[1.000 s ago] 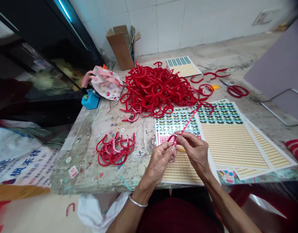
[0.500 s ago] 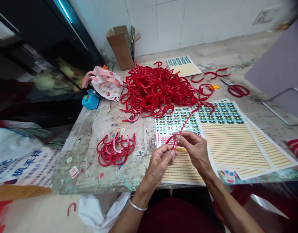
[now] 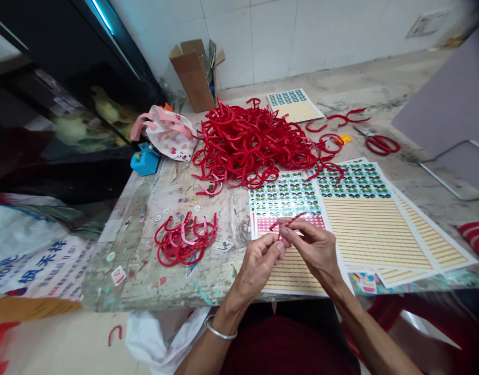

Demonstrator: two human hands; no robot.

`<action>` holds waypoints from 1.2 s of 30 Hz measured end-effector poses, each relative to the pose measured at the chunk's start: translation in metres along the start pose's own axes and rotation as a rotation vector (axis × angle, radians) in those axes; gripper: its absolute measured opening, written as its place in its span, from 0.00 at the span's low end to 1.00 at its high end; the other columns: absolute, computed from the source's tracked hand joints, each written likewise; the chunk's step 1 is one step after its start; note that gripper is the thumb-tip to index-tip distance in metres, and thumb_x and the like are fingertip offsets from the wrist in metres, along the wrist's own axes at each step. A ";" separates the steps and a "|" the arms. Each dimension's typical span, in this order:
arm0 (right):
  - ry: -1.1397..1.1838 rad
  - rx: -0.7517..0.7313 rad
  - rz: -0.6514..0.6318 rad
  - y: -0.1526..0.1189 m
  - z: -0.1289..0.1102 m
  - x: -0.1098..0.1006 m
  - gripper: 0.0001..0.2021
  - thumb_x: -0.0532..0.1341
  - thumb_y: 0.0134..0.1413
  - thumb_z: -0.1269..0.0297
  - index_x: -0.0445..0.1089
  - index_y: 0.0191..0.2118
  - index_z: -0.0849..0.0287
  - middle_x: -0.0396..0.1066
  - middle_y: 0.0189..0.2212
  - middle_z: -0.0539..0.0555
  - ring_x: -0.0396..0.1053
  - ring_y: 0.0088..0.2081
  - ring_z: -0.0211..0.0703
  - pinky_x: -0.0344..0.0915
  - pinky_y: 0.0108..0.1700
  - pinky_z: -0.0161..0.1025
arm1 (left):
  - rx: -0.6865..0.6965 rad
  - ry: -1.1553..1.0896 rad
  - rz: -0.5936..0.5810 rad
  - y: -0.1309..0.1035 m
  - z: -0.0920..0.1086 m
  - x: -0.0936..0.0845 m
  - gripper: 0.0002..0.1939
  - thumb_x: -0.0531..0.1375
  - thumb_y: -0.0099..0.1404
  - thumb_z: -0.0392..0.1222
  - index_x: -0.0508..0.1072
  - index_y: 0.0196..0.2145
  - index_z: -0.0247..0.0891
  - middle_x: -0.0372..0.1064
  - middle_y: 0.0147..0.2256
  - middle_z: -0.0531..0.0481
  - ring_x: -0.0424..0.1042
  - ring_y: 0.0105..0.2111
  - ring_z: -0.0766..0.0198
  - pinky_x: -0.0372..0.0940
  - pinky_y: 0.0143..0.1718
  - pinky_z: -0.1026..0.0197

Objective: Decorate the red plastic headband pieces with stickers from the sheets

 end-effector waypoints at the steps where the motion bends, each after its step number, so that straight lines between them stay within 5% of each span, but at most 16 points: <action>1: 0.003 0.007 -0.006 0.000 -0.001 0.000 0.03 0.65 0.48 0.66 0.73 0.31 0.57 0.75 0.36 0.55 0.73 0.39 0.46 0.73 0.32 0.37 | 0.002 0.003 0.008 -0.001 -0.001 -0.001 0.12 0.52 0.66 0.42 0.68 0.30 0.33 0.55 0.24 0.54 0.55 0.26 0.70 0.53 0.30 0.66; 10: 0.032 0.134 -0.037 0.004 0.002 0.003 0.12 0.67 0.45 0.64 0.74 0.39 0.56 0.75 0.37 0.54 0.72 0.37 0.43 0.73 0.37 0.38 | -0.014 0.021 0.066 -0.007 -0.005 -0.007 0.11 0.54 0.65 0.43 0.72 0.34 0.33 0.59 0.27 0.52 0.58 0.30 0.68 0.54 0.33 0.66; 19: 0.211 0.357 -0.116 0.011 0.009 0.004 0.11 0.68 0.42 0.61 0.75 0.35 0.57 0.75 0.35 0.53 0.73 0.37 0.43 0.73 0.33 0.37 | 0.075 0.146 0.046 -0.013 0.000 -0.009 0.10 0.54 0.64 0.41 0.71 0.31 0.33 0.63 0.27 0.52 0.60 0.29 0.68 0.56 0.33 0.66; 27: -0.008 0.133 -0.123 0.002 0.007 0.001 0.10 0.68 0.42 0.64 0.75 0.34 0.57 0.73 0.31 0.52 0.70 0.32 0.39 0.73 0.32 0.35 | 0.039 0.104 0.003 -0.007 -0.004 -0.005 0.12 0.51 0.66 0.43 0.67 0.29 0.33 0.61 0.26 0.52 0.62 0.27 0.68 0.59 0.33 0.65; 33: -0.067 0.069 -0.169 -0.004 0.001 -0.003 0.21 0.67 0.44 0.63 0.70 0.48 0.53 0.66 0.48 0.55 0.68 0.41 0.42 0.75 0.34 0.37 | 0.097 0.173 -0.015 -0.011 -0.005 -0.004 0.12 0.50 0.67 0.41 0.68 0.30 0.34 0.61 0.25 0.52 0.62 0.28 0.68 0.58 0.34 0.65; 36: -0.063 0.085 -0.214 -0.005 0.001 -0.005 0.24 0.67 0.44 0.63 0.68 0.50 0.53 0.65 0.49 0.55 0.69 0.42 0.43 0.75 0.40 0.40 | 0.118 0.190 -0.061 -0.015 -0.003 -0.004 0.12 0.50 0.66 0.41 0.71 0.33 0.33 0.64 0.26 0.51 0.64 0.29 0.67 0.59 0.36 0.64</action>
Point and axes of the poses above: each hand's wrist, its own y-axis towards the middle knuckle, its own x-axis out of the palm, z = x × y, the point moved 5 cm from there along y, towards the middle knuckle
